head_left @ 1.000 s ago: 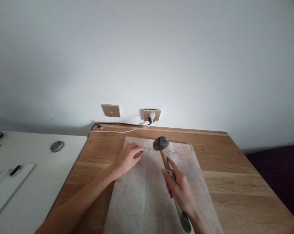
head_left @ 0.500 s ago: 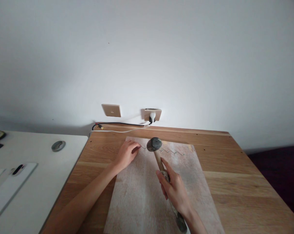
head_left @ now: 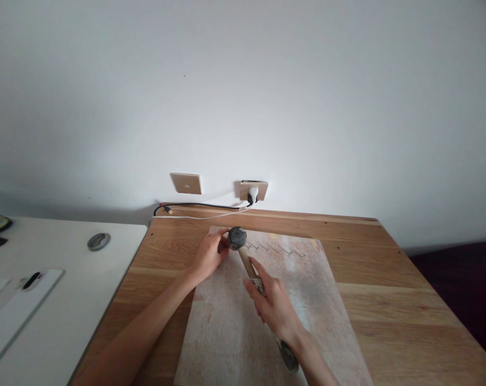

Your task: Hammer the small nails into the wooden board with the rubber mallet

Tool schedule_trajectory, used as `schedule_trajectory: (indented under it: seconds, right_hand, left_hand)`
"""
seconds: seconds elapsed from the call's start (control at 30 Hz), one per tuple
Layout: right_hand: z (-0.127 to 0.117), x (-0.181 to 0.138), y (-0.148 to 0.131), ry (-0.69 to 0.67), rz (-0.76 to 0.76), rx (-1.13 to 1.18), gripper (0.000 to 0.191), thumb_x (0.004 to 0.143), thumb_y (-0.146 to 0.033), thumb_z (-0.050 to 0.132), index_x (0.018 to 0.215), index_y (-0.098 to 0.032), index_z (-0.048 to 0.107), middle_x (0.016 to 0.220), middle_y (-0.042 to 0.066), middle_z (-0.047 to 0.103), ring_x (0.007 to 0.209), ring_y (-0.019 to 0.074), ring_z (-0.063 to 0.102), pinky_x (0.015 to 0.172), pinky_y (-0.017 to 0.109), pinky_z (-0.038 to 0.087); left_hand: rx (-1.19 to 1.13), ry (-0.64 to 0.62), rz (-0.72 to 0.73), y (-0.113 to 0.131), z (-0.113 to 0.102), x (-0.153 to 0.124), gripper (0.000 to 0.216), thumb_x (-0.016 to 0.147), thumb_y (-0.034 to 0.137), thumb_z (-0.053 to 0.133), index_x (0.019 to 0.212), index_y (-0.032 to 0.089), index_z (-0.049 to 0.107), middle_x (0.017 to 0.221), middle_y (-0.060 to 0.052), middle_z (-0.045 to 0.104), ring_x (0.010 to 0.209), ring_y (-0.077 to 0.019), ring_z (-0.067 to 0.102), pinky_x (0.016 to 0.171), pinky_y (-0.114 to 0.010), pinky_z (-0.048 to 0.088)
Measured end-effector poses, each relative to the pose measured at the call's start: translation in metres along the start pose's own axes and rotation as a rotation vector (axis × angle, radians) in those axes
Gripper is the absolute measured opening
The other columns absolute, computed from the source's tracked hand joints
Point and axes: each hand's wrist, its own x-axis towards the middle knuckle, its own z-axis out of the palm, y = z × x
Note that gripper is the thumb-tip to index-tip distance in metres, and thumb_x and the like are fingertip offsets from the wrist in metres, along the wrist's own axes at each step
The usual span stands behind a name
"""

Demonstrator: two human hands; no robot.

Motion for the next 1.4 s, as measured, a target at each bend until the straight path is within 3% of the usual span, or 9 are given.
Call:
schedule_trajectory:
  seconds: [0.17,0.3,0.43,0.57,0.8,0.97,1.13,1.27,1.4]
  right_hand:
    - [0.000,0.002,-0.003,0.009,0.007,0.017,0.062,0.102,-0.048,0.049,0.154,-0.013,0.048,0.055,-0.009,0.051,0.041,0.0123,0.049,0.040,0.021,0.040]
    - [-0.001,-0.011,-0.005,0.024,0.045,0.164,0.050,0.100,-0.055,0.053,0.129,-0.015,0.062,0.062,-0.007,0.054,0.041,0.0102,0.048,0.039,0.021,0.039]
    - [-0.004,-0.044,0.003,0.297,0.091,0.394,0.050,0.099,-0.066,0.050,0.113,-0.019,0.063,0.061,-0.006,0.054,0.048,0.0124,0.050,0.048,0.023,0.044]
    - [-0.010,-0.084,0.024,0.499,0.265,0.338,0.053,0.095,-0.075,0.052,0.086,-0.023,0.062,0.064,-0.001,0.060,0.057,0.0158,0.056,0.051,0.024,0.048]
    - [-0.013,-0.103,0.053,0.377,0.366,0.227,0.064,0.093,-0.086,0.039,0.093,-0.026,0.060,0.061,0.000,0.063,0.048,0.0180,0.060,0.041,0.025,0.045]
    - [-0.029,-0.105,0.064,0.377,0.244,-0.050,0.060,0.095,-0.083,0.039,0.087,-0.026,0.056,0.053,-0.005,0.058,0.037,0.0168,0.057,0.041,0.027,0.043]
    - [-0.041,-0.132,0.091,0.586,-0.019,-0.435,0.030,0.108,-0.047,0.045,0.095,-0.027,0.065,0.078,0.004,0.077,0.068,0.0228,0.075,0.065,0.031,0.057]
    - [-0.046,-0.150,0.113,0.635,-0.288,-0.801,0.030,0.104,-0.025,0.052,0.131,-0.026,0.064,0.122,0.008,0.080,0.119,0.0292,0.073,0.092,0.038,0.056]
    - [-0.069,-0.159,0.127,0.711,-0.267,-1.045,0.035,0.102,-0.024,0.052,0.135,-0.027,0.064,0.130,0.006,0.077,0.138,0.0349,0.061,0.100,0.046,0.049]
  left_hand:
    - [-0.015,0.002,0.012,-0.001,0.001,0.001,0.052,0.077,-0.002,0.067,0.124,0.020,0.068,0.097,-0.003,0.078,0.090,-0.0218,0.073,0.089,-0.034,0.054]
    - [-0.014,-0.006,0.021,-0.003,0.002,0.001,0.047,0.079,0.002,0.070,0.122,0.020,0.067,0.093,-0.002,0.078,0.087,-0.0212,0.073,0.090,-0.036,0.054]
    - [0.009,-0.007,0.052,-0.006,0.001,-0.002,0.042,0.084,0.012,0.074,0.123,0.022,0.066,0.094,-0.001,0.077,0.087,-0.0208,0.072,0.091,-0.038,0.053]
    - [0.028,0.000,0.111,-0.007,0.002,-0.002,0.039,0.087,0.016,0.071,0.125,0.024,0.064,0.095,-0.001,0.077,0.088,-0.0204,0.072,0.090,-0.037,0.054]
    - [0.262,-0.004,0.235,0.005,-0.017,-0.014,0.030,0.098,0.027,0.061,0.128,0.022,0.061,0.111,-0.008,0.076,0.106,-0.0267,0.071,0.098,-0.044,0.055]
    - [0.499,0.017,0.290,0.001,-0.048,-0.071,0.031,0.105,0.041,0.050,0.128,0.022,0.061,0.123,-0.011,0.073,0.110,-0.0291,0.072,0.096,-0.045,0.057]
    - [0.555,0.047,0.303,0.008,-0.053,-0.129,0.036,0.107,0.045,0.047,0.133,0.024,0.059,0.129,-0.010,0.073,0.111,-0.0258,0.074,0.093,-0.038,0.061]
    - [0.573,0.024,0.428,0.028,-0.045,-0.138,0.038,0.104,0.045,0.053,0.134,0.025,0.063,0.136,-0.010,0.071,0.113,-0.0268,0.073,0.093,-0.037,0.062]
    - [0.575,-0.073,0.548,0.052,-0.033,-0.126,0.038,0.100,0.049,0.059,0.130,0.026,0.068,0.141,-0.009,0.068,0.111,-0.0278,0.072,0.091,-0.037,0.062]
